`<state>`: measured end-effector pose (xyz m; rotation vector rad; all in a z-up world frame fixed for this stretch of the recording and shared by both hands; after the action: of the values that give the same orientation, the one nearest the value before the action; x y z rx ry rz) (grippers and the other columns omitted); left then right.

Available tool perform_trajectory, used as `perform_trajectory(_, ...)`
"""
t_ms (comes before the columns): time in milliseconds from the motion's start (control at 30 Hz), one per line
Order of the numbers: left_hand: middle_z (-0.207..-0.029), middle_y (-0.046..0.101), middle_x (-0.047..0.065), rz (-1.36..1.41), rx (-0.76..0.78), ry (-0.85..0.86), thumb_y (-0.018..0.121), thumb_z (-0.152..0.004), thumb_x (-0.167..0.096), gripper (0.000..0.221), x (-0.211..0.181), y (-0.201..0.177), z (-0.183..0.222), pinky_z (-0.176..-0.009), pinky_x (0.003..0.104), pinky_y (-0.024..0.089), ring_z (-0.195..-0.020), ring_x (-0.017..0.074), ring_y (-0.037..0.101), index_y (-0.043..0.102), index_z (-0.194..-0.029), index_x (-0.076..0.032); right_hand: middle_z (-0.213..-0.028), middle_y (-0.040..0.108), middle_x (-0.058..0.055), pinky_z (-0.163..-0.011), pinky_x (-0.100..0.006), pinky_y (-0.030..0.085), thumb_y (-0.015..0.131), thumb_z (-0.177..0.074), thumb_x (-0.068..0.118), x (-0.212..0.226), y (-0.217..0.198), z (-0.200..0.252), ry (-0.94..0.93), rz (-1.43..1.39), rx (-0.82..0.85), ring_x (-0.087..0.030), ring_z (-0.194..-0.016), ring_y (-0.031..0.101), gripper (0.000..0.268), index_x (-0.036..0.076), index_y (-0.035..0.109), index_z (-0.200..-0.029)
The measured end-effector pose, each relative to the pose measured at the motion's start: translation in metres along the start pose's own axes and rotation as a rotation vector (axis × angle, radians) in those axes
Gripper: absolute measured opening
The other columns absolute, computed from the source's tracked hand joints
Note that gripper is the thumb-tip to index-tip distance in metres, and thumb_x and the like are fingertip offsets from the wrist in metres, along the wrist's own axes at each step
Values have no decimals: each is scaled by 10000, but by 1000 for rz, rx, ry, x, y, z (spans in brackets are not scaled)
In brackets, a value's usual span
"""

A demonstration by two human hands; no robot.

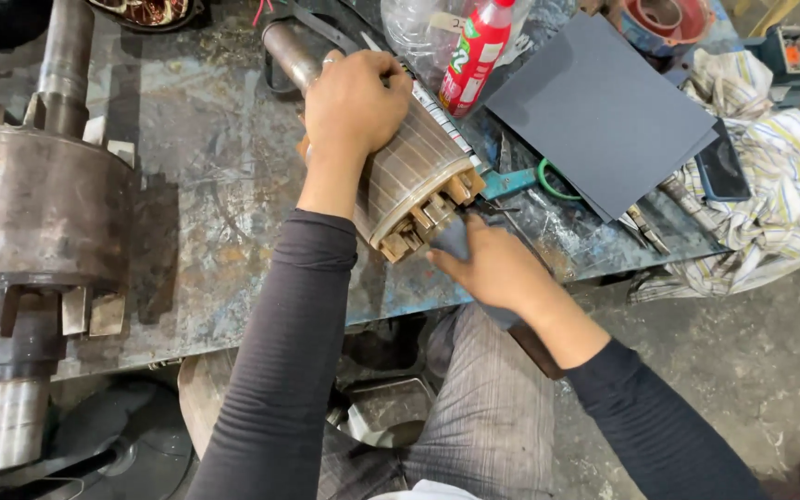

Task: Sanding and scraping a motor shaft to clean and smooth its surface on a workbench.

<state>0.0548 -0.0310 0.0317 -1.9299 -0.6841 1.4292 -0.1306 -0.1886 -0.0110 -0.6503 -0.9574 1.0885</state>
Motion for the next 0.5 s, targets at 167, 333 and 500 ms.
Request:
perform_trajectory(167, -872, 749, 62, 1, -34, 39, 530, -949, -322, 284, 8, 2, -1, -592, 576, 526, -1224, 330, 537, 802, -974, -245, -926, 760, -215, -455, -511, 581, 689, -976, 571, 4, 23, -26, -163, 280, -378, -433, -674, 754, 927, -160, 444, -1491)
perform_trajectory(333, -886, 815, 17, 69, -61, 64, 571, -907, -357, 319, 16, -4, -5, -600, 530, 542, -814, 328, 709, 870, -960, -260, -1107, 713, -240, -538, -561, 588, 658, -1007, 544, 0, 14, 3, -124, 160, -248, -484, -796, 747, 817, -101, 419, -1448)
perform_trajectory(500, -1011, 790, 73, 10, -57, 25, 506, -930, -305, 261, 12, -6, 6, -732, 639, 529, -1257, 485, 552, 764, -948, -266, -909, 738, -184, -490, -521, 583, 596, -1033, 587, 7, 10, 7, -49, 212, -141, -452, -709, 765, 785, -70, 424, -1424)
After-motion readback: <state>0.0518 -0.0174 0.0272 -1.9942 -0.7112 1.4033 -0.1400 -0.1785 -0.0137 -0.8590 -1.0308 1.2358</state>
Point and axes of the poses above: each hand's wrist, its own z-axis away from the middle knuckle, its own y-axis out of the palm, x = y × z, the point moved 5 cm from there along -z, towards the middle knuckle
